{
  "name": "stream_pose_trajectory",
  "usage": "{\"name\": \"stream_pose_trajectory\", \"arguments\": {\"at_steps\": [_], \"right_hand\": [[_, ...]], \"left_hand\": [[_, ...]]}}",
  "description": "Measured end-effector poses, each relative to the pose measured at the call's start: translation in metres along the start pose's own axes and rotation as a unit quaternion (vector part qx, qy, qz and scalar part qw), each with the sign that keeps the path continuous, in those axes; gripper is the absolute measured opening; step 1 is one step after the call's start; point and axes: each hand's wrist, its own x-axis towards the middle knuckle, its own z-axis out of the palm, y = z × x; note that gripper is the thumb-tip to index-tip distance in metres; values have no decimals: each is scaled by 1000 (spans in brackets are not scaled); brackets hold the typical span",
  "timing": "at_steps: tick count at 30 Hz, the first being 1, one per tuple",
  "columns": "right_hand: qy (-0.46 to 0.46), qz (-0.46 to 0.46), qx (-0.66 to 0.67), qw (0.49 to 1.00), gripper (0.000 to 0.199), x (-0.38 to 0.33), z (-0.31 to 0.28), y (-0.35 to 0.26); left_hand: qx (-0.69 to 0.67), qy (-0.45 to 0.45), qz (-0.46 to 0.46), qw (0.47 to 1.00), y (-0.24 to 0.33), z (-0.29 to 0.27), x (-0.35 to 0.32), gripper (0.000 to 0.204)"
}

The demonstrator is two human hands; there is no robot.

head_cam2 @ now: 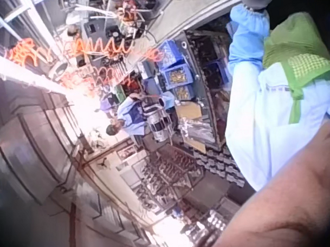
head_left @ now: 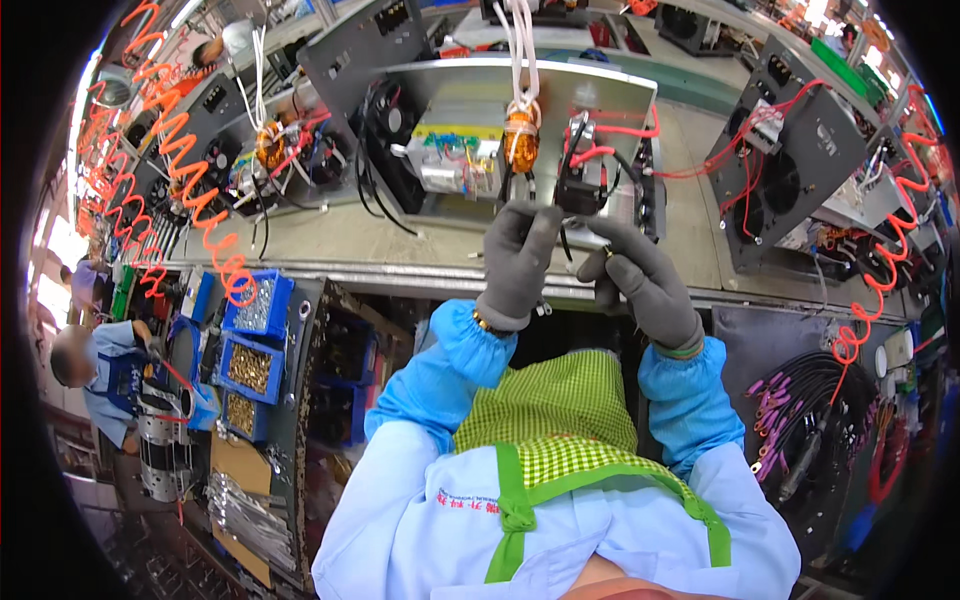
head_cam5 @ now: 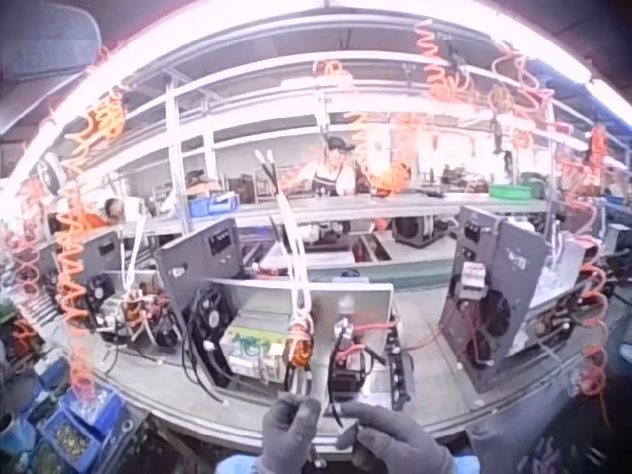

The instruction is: Assembling electrical components into a metal chassis using an electric screwdriver.

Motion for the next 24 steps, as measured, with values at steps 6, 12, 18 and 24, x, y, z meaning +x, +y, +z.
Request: {"name": "stream_pose_trajectory", "arguments": {"at_steps": [6, 12, 18, 24], "right_hand": [[12, -11, 101, 995, 51, 10, -3, 19], [25, 55, 125, 990, 51, 9, -14, 33], [141, -107, -19, 984, 31, 18, -30, 56], [288, -188, -349, 872, 18, 35, -65, 50]], "left_hand": [[-24, -13, -4, 1000, -19, 26, -8, 17], [-56, -56, -32, 996, -27, 29, -15, 17], [17, -127, 7, 992, -38, 36, 2, 13], [201, -130, 39, 970, -58, 48, 45, 25]]}}
